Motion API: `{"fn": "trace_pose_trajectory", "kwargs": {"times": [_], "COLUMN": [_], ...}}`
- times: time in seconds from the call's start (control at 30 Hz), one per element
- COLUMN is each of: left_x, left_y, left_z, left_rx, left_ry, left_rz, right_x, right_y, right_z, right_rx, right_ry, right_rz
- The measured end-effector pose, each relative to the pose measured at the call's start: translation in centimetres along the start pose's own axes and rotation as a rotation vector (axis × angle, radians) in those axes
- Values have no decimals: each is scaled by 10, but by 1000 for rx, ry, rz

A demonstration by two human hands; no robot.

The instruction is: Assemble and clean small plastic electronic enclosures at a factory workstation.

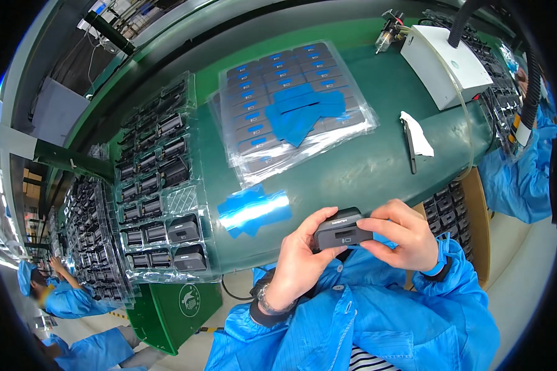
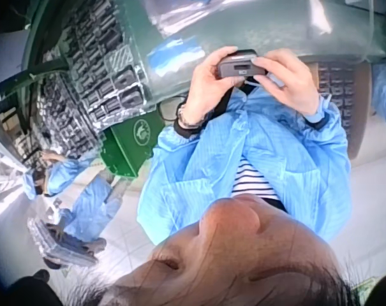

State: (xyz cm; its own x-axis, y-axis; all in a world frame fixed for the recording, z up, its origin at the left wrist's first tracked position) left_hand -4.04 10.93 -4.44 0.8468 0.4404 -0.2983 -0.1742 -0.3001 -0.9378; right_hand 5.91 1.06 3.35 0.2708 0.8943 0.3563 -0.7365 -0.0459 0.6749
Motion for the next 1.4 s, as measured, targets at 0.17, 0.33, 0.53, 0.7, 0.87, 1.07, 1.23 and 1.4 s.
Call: {"fn": "trace_pose_trajectory", "kwargs": {"times": [0.17,0.33,0.53,0.7,0.87,1.07,1.23,1.4], "left_x": [0,-1,-5,-10,-11,-8,-5,-7], "left_y": [0,-2,-13,-17,-16,-13,-11,-12], "left_z": [5,6,-4,-10,-10,-12,-14,-8], "left_rx": [55,106,-12,-110,-139,-210,-287,-289], "left_ry": [-15,-25,177,310,298,293,280,209], "left_rz": [-84,-90,-72,-30,-1,29,78,29], "right_x": [4,6,7,7,7,4,4,-2], "right_y": [0,2,0,0,-3,-7,-17,-34], "right_z": [-4,-7,-4,-1,-2,1,5,-7], "right_rx": [-21,-57,-69,-56,-34,28,153,482], "right_ry": [34,64,78,101,104,83,22,16], "right_rz": [-5,36,43,66,77,40,-30,-231]}}
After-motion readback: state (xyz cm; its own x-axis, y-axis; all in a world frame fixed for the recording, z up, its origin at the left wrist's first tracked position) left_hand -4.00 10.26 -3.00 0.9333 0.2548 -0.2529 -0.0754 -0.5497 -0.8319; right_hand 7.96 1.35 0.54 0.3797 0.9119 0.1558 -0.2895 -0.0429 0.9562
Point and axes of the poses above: each hand's wrist, its own x-axis towards the middle knuckle, its own z-axis out of the back of the hand, y = z × x, the point moved 8 cm from there along x, towards the middle knuckle, and after that the axes turned 3 degrees about -z, right-handed, at the moved point
